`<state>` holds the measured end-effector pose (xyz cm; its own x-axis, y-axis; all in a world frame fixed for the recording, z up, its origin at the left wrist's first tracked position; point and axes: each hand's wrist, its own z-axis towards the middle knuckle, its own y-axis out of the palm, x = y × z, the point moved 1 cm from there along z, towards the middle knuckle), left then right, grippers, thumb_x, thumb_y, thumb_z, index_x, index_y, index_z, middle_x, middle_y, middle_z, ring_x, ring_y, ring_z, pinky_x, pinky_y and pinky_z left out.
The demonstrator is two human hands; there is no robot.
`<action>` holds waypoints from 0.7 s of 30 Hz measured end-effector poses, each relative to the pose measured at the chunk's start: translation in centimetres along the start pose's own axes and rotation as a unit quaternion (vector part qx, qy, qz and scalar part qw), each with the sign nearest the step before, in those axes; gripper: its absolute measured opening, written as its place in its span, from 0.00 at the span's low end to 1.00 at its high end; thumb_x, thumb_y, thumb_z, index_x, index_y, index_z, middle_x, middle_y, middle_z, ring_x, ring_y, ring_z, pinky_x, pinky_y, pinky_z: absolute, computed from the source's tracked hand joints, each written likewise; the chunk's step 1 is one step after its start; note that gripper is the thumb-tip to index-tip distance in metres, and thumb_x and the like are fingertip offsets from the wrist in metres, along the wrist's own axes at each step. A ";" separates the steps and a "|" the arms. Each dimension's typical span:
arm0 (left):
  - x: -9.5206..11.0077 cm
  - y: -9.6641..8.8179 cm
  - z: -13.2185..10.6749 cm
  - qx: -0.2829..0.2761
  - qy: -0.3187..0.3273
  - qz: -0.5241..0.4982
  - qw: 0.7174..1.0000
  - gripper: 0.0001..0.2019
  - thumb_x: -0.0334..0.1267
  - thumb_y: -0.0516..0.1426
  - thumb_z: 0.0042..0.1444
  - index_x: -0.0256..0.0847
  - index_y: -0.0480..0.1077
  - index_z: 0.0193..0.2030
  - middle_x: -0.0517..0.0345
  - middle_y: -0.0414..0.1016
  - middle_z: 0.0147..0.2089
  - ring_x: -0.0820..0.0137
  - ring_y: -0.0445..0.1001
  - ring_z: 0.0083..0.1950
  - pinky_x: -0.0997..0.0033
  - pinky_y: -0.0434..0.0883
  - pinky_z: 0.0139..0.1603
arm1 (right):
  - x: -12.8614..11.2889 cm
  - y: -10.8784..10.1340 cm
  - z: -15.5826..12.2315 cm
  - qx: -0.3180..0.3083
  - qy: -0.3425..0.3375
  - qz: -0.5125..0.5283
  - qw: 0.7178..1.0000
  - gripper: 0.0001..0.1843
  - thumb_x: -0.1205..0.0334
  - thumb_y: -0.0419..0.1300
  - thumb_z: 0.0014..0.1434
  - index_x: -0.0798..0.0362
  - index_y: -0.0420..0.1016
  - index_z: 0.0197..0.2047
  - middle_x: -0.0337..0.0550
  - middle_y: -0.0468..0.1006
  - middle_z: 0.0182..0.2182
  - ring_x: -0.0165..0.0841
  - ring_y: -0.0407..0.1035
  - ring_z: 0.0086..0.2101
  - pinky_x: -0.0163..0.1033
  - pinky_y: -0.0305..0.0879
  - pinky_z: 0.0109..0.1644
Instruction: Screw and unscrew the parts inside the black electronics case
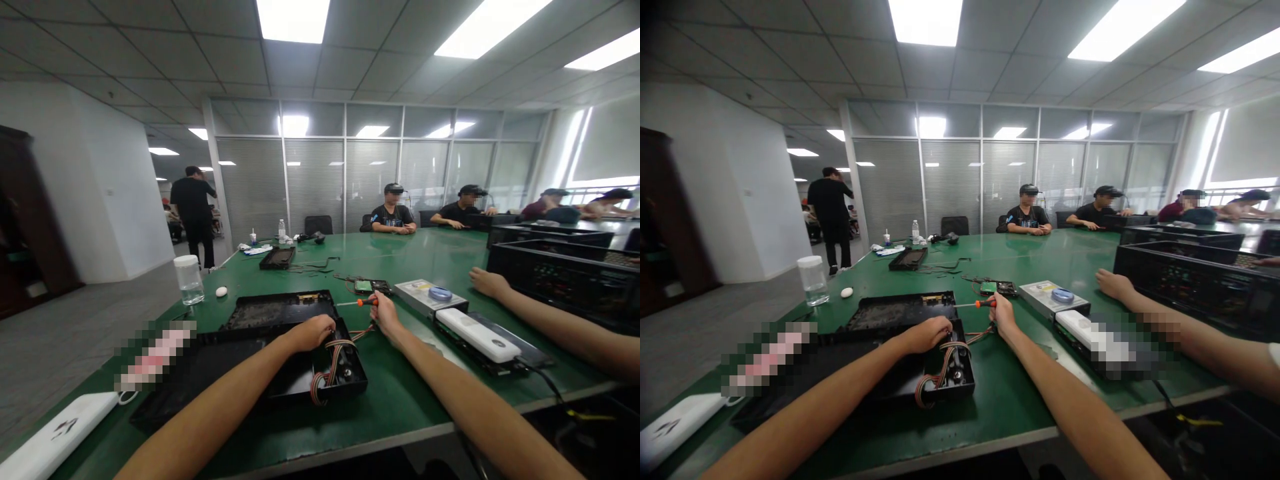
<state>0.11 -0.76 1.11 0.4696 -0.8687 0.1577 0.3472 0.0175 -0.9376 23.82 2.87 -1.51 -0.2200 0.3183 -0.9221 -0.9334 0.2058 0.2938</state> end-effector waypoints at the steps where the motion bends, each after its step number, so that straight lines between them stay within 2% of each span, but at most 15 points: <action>1: 0.0 -0.1 0.0 0.001 0.005 -0.001 1.000 0.06 0.30 0.48 0.55 0.37 0.63 0.38 0.56 0.66 0.38 0.72 0.65 0.39 0.75 0.62 0.43 | -0.2 0.1 0.3 -0.002 0.027 0.057 0.998 0.15 0.51 0.51 0.54 0.53 0.62 0.25 0.26 0.51 0.09 0.22 0.46 0.10 0.28 0.49 0.13; 3: 0.0 -0.5 0.2 0.006 0.005 -0.007 1.000 0.05 0.30 0.49 0.55 0.37 0.64 0.37 0.56 0.67 0.37 0.72 0.65 0.39 0.75 0.62 0.43 | -1.1 0.4 0.7 -0.020 0.073 0.144 0.987 0.15 0.51 0.52 0.55 0.53 0.61 0.26 0.28 0.57 0.11 0.21 0.49 0.11 0.27 0.53 0.14; 6: -0.5 -1.5 0.4 -0.005 -0.018 -0.052 0.998 0.05 0.32 0.51 0.53 0.36 0.68 0.35 0.56 0.69 0.35 0.72 0.67 0.37 0.75 0.63 0.41 | -2.1 0.3 1.1 -0.035 0.100 0.206 0.973 0.14 0.52 0.53 0.56 0.54 0.63 0.28 0.35 0.67 0.18 0.20 0.57 0.14 0.25 0.58 0.15; 9: -1.5 -2.7 0.1 -0.084 -0.076 -0.159 0.981 0.07 0.35 0.54 0.51 0.35 0.70 0.33 0.57 0.72 0.29 0.73 0.69 0.31 0.76 0.65 0.36 | -2.3 0.0 1.2 -0.040 0.093 0.228 0.968 0.09 0.58 0.55 0.55 0.56 0.66 0.31 0.37 0.71 0.22 0.20 0.61 0.17 0.24 0.61 0.17; 12: -3.1 -3.7 -1.0 -0.210 -0.158 -0.272 0.926 0.09 0.39 0.57 0.47 0.35 0.71 0.32 0.58 0.72 0.26 0.74 0.69 0.26 0.76 0.66 0.29 | -2.1 0.3 1.0 -0.064 0.080 0.241 0.965 0.04 0.65 0.59 0.51 0.55 0.66 0.30 0.37 0.71 0.24 0.22 0.65 0.21 0.27 0.67 0.25; 15: -4.5 -3.8 -2.3 -0.325 -0.240 -0.288 0.868 0.14 0.44 0.62 0.39 0.35 0.69 0.27 0.58 0.72 0.24 0.75 0.68 0.22 0.75 0.67 0.25 | -2.0 1.3 0.3 -0.087 0.062 0.238 0.965 0.09 0.70 0.62 0.45 0.54 0.65 0.29 0.35 0.70 0.25 0.23 0.66 0.25 0.32 0.69 0.33; 18: -5.0 -3.4 -2.8 -0.359 -0.285 -0.251 0.853 0.18 0.48 0.64 0.33 0.35 0.66 0.22 0.61 0.69 0.19 0.75 0.66 0.19 0.76 0.65 0.22 | -2.2 2.4 -0.8 -0.078 0.015 0.211 0.974 0.13 0.70 0.63 0.41 0.53 0.61 0.27 0.31 0.66 0.23 0.22 0.64 0.24 0.31 0.66 0.31; 21: -4.5 -2.9 -2.8 -0.359 -0.293 -0.223 0.858 0.20 0.51 0.63 0.33 0.35 0.64 0.21 0.62 0.67 0.17 0.75 0.65 0.17 0.76 0.64 0.20 | -2.6 3.5 -1.9 -0.104 -0.035 0.119 0.987 0.14 0.59 0.61 0.46 0.52 0.56 0.23 0.29 0.59 0.18 0.23 0.58 0.19 0.29 0.59 0.23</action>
<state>-5.26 1.71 2.23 0.8205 -0.3089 0.4809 0.1069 -0.7437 -0.6599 20.54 0.99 1.40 -0.4270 0.3997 -0.8111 -0.8970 -0.0741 0.4357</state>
